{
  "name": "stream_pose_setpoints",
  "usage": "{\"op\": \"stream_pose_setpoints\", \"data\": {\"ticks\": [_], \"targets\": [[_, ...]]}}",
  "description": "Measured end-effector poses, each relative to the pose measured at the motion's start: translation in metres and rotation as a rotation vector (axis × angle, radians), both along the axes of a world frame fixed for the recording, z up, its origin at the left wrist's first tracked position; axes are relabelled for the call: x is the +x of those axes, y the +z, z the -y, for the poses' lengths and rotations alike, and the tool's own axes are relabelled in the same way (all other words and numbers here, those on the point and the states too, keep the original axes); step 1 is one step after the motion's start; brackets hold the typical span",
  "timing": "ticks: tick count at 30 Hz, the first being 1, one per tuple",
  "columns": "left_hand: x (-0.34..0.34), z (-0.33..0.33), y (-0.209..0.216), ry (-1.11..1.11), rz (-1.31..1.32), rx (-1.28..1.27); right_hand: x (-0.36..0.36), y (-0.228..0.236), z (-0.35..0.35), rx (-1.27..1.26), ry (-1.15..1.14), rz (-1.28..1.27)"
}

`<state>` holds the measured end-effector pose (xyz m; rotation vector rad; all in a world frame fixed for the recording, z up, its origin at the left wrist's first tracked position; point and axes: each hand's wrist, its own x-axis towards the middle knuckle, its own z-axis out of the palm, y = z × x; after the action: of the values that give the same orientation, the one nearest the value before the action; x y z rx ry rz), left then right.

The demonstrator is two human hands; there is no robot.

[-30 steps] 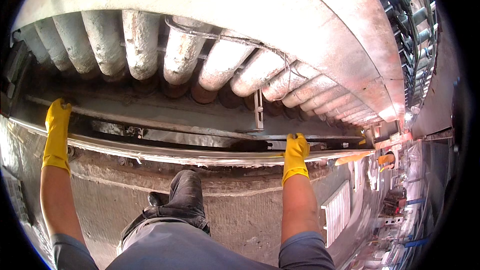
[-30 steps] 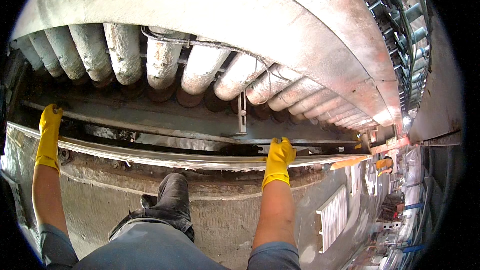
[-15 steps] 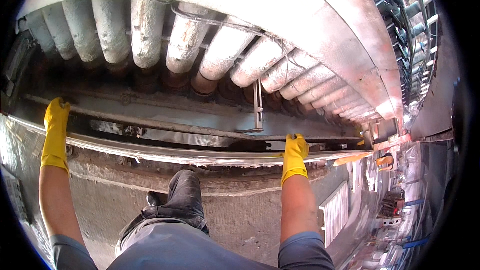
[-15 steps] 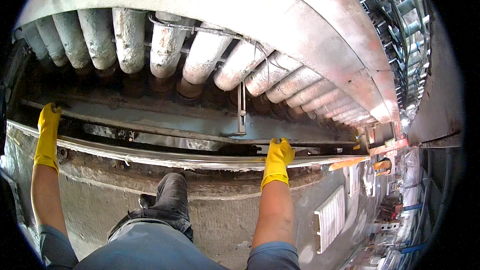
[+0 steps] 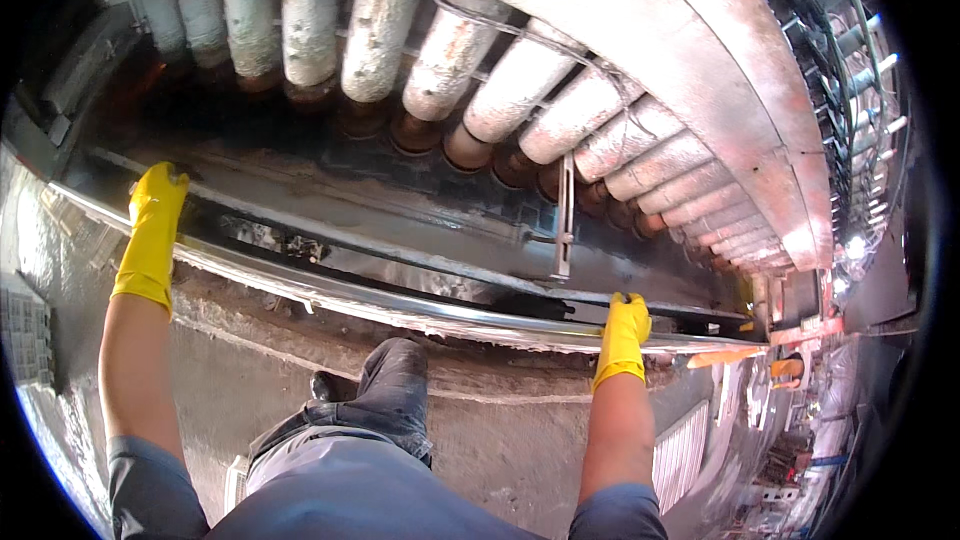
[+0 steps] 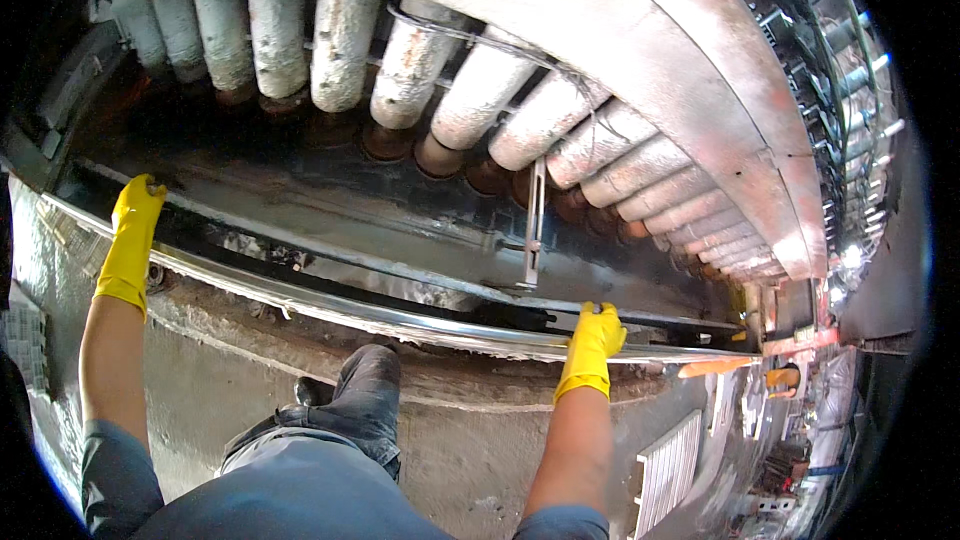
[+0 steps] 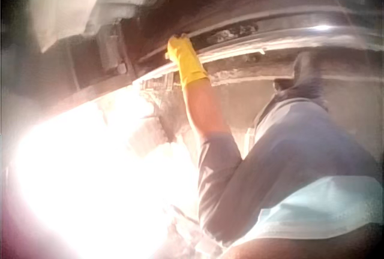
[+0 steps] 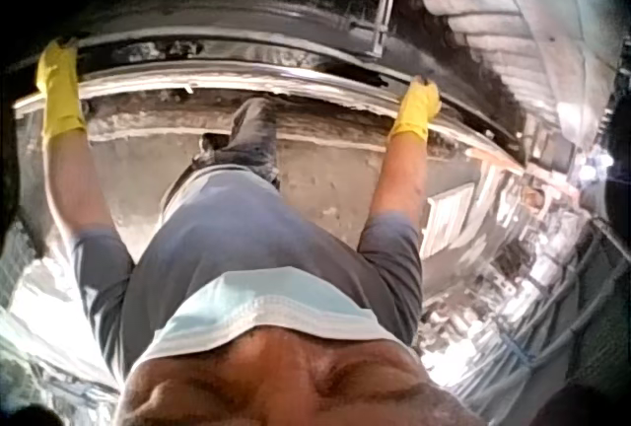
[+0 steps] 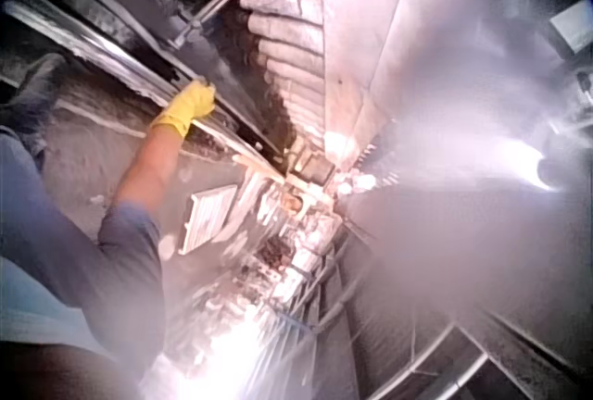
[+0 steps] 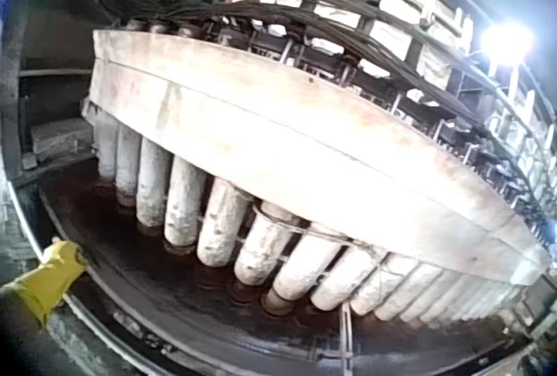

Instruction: The person operates a large industrial roller machine, repeatedly inserting and removing a long metal sheet. They also handle a white plastic crate containing blue-green glass fragments, using a metal tool to adjust the contents before returning to the machine.

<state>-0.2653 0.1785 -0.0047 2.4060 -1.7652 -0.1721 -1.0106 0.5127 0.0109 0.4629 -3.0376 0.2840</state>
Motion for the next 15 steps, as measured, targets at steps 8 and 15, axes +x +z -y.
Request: {"op": "stream_pose_setpoints", "data": {"ticks": [8,15], "targets": [[-0.005,-0.026,0.018,0.026,-0.052,0.024,0.042,0.031,0.004,-0.102,-0.056,0.113],[-0.004,-0.036,0.016,0.009,-0.080,-0.012,0.028,0.017,-0.014,-0.062,-0.062,0.069]]}}
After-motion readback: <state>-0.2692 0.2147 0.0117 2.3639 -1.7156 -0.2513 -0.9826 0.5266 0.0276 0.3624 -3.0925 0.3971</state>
